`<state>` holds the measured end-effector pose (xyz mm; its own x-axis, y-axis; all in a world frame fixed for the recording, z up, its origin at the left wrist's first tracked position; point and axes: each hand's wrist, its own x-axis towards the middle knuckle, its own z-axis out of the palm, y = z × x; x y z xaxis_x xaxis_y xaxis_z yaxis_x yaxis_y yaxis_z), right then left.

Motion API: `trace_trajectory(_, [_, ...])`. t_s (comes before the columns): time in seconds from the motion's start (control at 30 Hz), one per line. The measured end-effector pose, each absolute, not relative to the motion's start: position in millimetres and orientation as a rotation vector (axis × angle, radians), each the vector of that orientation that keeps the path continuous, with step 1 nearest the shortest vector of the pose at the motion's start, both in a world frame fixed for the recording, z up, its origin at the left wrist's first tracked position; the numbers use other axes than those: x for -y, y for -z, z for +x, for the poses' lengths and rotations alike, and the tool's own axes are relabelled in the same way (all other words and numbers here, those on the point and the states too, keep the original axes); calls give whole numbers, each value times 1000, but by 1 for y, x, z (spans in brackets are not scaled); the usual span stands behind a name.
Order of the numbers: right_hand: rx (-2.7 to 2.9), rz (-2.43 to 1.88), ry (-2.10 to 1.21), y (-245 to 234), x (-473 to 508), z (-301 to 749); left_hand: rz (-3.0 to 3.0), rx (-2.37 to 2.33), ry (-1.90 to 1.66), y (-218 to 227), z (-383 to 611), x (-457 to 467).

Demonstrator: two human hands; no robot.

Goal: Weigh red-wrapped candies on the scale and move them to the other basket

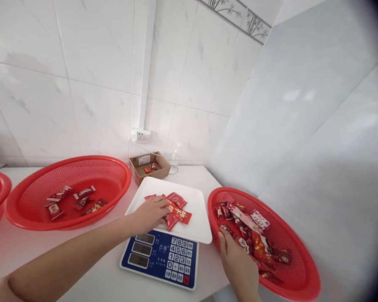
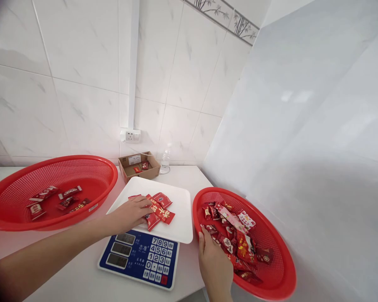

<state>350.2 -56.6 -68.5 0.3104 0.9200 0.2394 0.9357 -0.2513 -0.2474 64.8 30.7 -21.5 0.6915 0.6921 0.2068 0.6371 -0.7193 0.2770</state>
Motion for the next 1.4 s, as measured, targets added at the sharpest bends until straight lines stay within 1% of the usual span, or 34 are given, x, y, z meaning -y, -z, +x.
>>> trace_trajectory(0.17, [1600, -2167, 19, 71, 55, 355, 2458, -1160, -640, 7, 65, -16])
trace_trajectory(0.3, [1595, -1718, 85, 59, 61, 330, 2202, -1140, -672, -10, 64, 13])
trace_trajectory(0.37, [1671, -1511, -5, 49, 66, 306, 2116, -1076, -634, -16, 65, 27])
trace_trajectory(0.47, [1750, -1331, -215, 32, 71, 269, 2035, -971, -578, -17, 69, 41])
trace_trajectory(0.57, [1647, -1347, -419, 24, 70, 247, 1866, -911, -622, -10, 71, 46])
trace_trajectory(0.7, [1423, -1362, -676, 29, 66, 236, 1560, -903, -788, 0, 71, 48])
trace_trajectory(0.93, [1246, -1285, -910, 30, 65, 223, 1429, -968, -907, 3, 68, 49])
trace_trajectory(1.1, [1267, -1249, -1112, 23, 64, 221, 1414, -956, -870, 4, 59, 43])
trace_trajectory(1.23, [1270, -1266, -1099, 25, 66, 219, 1458, -941, -853, 5, 54, 41])
trace_trajectory(1.3, [1275, -1302, -1040, 28, 67, 217, 1442, -961, -942, 9, 55, 41])
trace_trajectory(1.4, [1276, -1297, -1060, 33, 67, 213, 1333, -953, -1077, 14, 58, 41])
